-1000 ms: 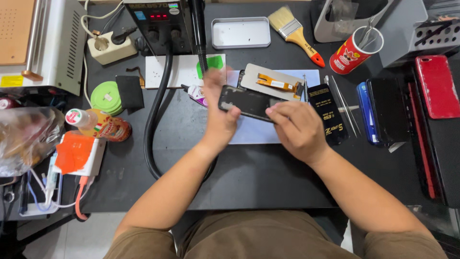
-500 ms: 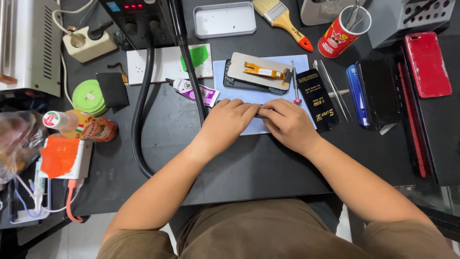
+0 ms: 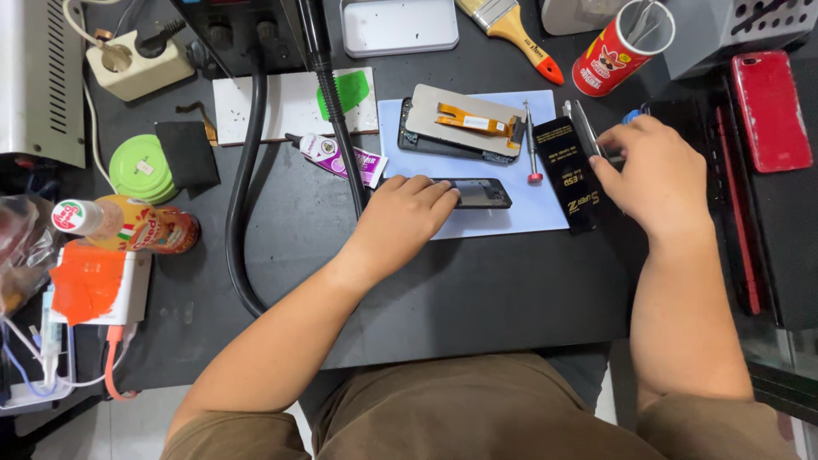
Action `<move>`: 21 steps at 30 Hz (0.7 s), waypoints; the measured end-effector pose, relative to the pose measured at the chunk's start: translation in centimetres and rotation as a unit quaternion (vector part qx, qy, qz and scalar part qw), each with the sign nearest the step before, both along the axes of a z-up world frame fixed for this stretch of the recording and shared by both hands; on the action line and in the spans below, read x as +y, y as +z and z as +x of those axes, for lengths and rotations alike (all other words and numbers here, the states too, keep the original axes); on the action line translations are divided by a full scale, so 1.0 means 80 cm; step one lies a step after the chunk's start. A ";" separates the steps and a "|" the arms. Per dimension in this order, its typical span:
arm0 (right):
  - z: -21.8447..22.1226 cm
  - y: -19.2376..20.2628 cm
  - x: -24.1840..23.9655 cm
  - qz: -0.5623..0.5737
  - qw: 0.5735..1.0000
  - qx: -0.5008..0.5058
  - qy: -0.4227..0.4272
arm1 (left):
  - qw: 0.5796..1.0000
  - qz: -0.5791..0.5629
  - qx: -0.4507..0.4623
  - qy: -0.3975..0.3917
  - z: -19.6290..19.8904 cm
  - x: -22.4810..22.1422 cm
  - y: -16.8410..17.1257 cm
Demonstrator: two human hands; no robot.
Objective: The person disassembles a smartphone by prying open the case and separating the screen assembly from the body. They use a metal prying tool and tweezers to remove adhesive residue and internal components. The person handles the screen, battery, and internal frame throughout the process.
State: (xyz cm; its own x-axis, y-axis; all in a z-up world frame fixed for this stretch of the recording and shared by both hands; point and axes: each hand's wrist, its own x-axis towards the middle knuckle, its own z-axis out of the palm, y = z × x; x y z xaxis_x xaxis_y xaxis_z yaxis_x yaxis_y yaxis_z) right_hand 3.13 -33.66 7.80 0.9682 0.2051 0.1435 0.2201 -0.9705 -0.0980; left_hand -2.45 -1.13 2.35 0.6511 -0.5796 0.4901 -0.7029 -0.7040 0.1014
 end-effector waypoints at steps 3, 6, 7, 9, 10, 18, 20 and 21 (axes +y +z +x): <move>0.003 -0.011 -0.006 -0.040 0.999 -0.033 -0.011 | 1.000 -0.001 0.012 -0.003 -0.001 0.002 0.000; 0.010 -0.019 -0.011 -0.039 0.997 0.042 -0.060 | 1.000 -0.009 0.024 -0.012 -0.001 0.002 -0.001; 0.011 -0.022 -0.012 -0.039 0.996 0.046 -0.061 | 1.000 -0.010 0.026 -0.014 -0.001 0.002 -0.001; 0.012 -0.028 -0.013 -0.040 0.996 0.054 -0.061 | 0.999 -0.014 0.030 -0.017 0.000 0.002 -0.001; 0.013 -0.029 -0.013 -0.044 0.996 0.052 -0.056 | 0.999 -0.015 0.031 -0.019 0.001 0.002 -0.001; 0.009 -0.032 -0.004 -0.042 0.997 -0.058 0.005 | 0.999 -0.008 0.032 -0.018 0.000 0.002 0.000; 0.016 -0.034 0.003 -0.023 0.996 -0.080 0.008 | 0.999 -0.007 0.033 -0.022 0.000 0.003 0.001; 0.019 -0.035 0.005 -0.014 0.996 -0.090 0.009 | 0.999 -0.007 0.034 -0.024 0.000 0.003 0.001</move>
